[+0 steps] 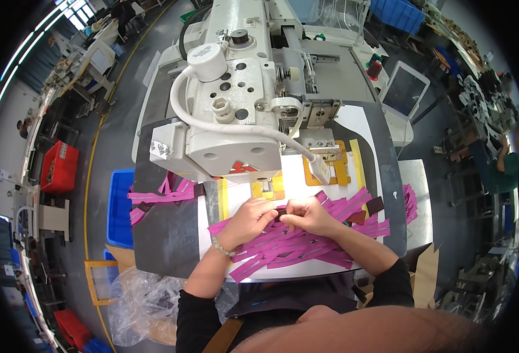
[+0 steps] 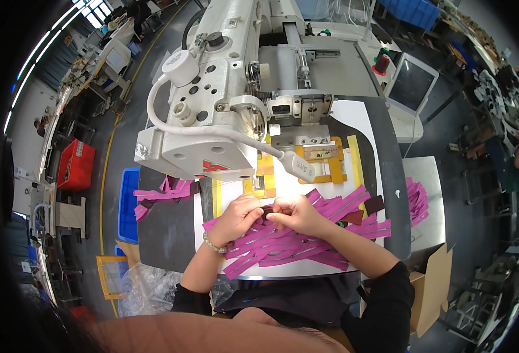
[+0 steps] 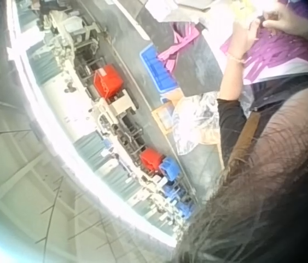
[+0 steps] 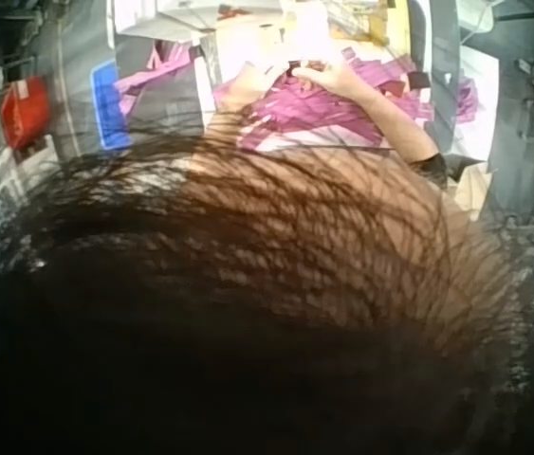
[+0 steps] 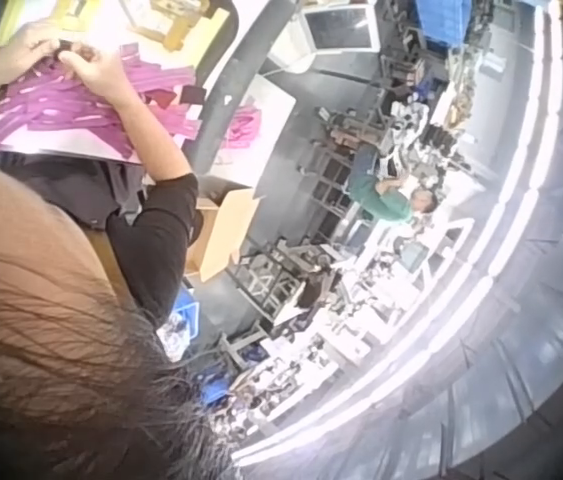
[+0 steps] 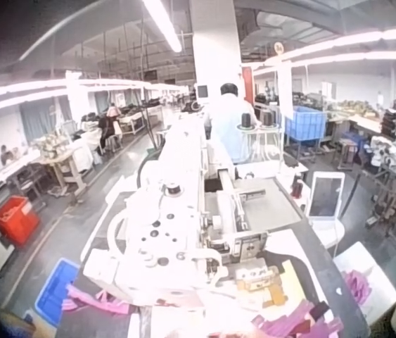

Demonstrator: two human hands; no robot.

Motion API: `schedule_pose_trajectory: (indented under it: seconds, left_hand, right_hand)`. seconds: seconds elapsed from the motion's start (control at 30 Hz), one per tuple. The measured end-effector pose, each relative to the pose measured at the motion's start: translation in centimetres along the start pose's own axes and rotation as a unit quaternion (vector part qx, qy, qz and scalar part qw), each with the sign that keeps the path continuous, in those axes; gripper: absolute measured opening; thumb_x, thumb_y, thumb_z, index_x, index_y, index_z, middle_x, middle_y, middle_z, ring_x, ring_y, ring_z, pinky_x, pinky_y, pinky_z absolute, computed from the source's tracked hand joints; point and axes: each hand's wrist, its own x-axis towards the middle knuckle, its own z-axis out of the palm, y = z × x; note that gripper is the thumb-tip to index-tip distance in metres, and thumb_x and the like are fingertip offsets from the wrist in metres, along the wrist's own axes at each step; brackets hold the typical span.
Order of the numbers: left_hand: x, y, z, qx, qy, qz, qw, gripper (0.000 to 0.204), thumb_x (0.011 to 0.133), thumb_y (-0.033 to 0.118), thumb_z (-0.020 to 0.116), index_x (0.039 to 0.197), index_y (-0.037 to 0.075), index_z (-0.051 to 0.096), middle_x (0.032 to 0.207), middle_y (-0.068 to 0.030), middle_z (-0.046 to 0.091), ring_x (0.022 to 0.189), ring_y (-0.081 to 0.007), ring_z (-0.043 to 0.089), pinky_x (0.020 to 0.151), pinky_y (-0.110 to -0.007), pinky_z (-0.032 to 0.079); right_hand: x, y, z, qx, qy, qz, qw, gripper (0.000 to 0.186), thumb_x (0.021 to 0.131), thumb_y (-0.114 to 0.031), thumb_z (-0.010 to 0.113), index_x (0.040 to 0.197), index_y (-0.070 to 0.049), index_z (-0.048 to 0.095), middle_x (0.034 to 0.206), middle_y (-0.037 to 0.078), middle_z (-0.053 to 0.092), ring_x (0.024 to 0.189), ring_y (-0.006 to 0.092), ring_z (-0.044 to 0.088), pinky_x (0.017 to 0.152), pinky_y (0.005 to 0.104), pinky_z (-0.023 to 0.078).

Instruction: Using a specialized sewing or bonding machine to attach small reinforcement tabs to purple zipper strips.

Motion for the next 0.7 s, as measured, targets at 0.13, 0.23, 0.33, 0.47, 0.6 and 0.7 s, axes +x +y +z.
schedule_pose_trajectory:
  seconds: [0.13, 0.23, 0.33, 0.47, 0.6, 0.7]
  left_hand:
    - [-0.1, -0.1, -0.3, -0.039, 0.000, -0.030, 0.999, 0.015, 0.089, 0.012, 0.058, 0.079, 0.001, 0.058, 0.068, -0.0088, 0.054, 0.066, -0.0243, 0.052, 0.064, -0.035, 0.042]
    - [0.0, -0.2, -0.3, -0.048, -0.007, -0.036, 0.998, 0.013, 0.087, 0.011, 0.060, 0.079, 0.000, 0.059, 0.067, -0.0089, 0.055, 0.065, -0.0242, 0.053, 0.063, -0.034, 0.042]
    - [0.0, -0.2, -0.3, -0.036, -0.010, -0.030, 0.999, 0.011, 0.084, 0.009, 0.062, 0.078, 0.000, 0.059, 0.066, -0.0092, 0.055, 0.064, -0.0248, 0.053, 0.062, -0.034, 0.042]
    - [0.1, -0.1, -0.3, 0.000, 0.002, -0.005, 1.000, 0.013, 0.082, 0.008, 0.064, 0.074, 0.001, 0.057, 0.064, -0.0099, 0.053, 0.062, -0.0261, 0.052, 0.061, -0.035, 0.042]
    - [0.4, 0.8, -0.1, 0.032, 0.012, 0.009, 0.999, 0.017, 0.082, 0.009, 0.065, 0.071, 0.001, 0.054, 0.063, -0.0103, 0.051, 0.061, -0.0270, 0.050, 0.062, -0.036, 0.041]
    - [0.4, 1.0, 0.1, 0.067, 0.054, 0.033, 0.996, 0.020, 0.081, 0.009, 0.065, 0.069, 0.002, 0.052, 0.062, -0.0107, 0.050, 0.060, -0.0280, 0.049, 0.063, -0.037, 0.041]
  right_hand:
    - [0.2, -0.1, 0.2, -0.017, -0.019, 0.012, 1.000, 0.018, 0.091, -0.008, 0.062, 0.078, 0.000, 0.054, 0.071, 0.004, 0.061, 0.061, 0.0088, 0.062, 0.052, 0.0210, 0.047]
    - [0.2, -0.2, 0.2, -0.015, -0.018, 0.021, 1.000, 0.018, 0.091, -0.008, 0.062, 0.078, 0.000, 0.054, 0.070, 0.004, 0.061, 0.061, 0.0087, 0.062, 0.053, 0.0210, 0.047]
    - [0.1, -0.1, 0.3, -0.007, -0.016, 0.016, 1.000, 0.018, 0.091, -0.009, 0.062, 0.078, 0.000, 0.054, 0.070, 0.004, 0.061, 0.061, 0.0087, 0.062, 0.053, 0.0210, 0.047]
    - [0.2, 0.0, 0.3, -0.014, -0.014, 0.010, 1.000, 0.017, 0.091, -0.009, 0.062, 0.079, 0.000, 0.054, 0.070, 0.003, 0.061, 0.061, 0.0086, 0.062, 0.052, 0.0208, 0.046]
    - [0.2, 0.2, 0.2, -0.005, -0.006, 0.021, 1.000, 0.016, 0.091, -0.009, 0.063, 0.080, 0.000, 0.055, 0.070, 0.003, 0.061, 0.061, 0.0086, 0.063, 0.052, 0.0208, 0.046]
    - [0.3, 0.0, 0.3, -0.001, -0.003, 0.027, 1.000, 0.016, 0.091, -0.009, 0.063, 0.080, 0.000, 0.056, 0.070, 0.003, 0.062, 0.062, 0.0088, 0.063, 0.052, 0.0209, 0.047]
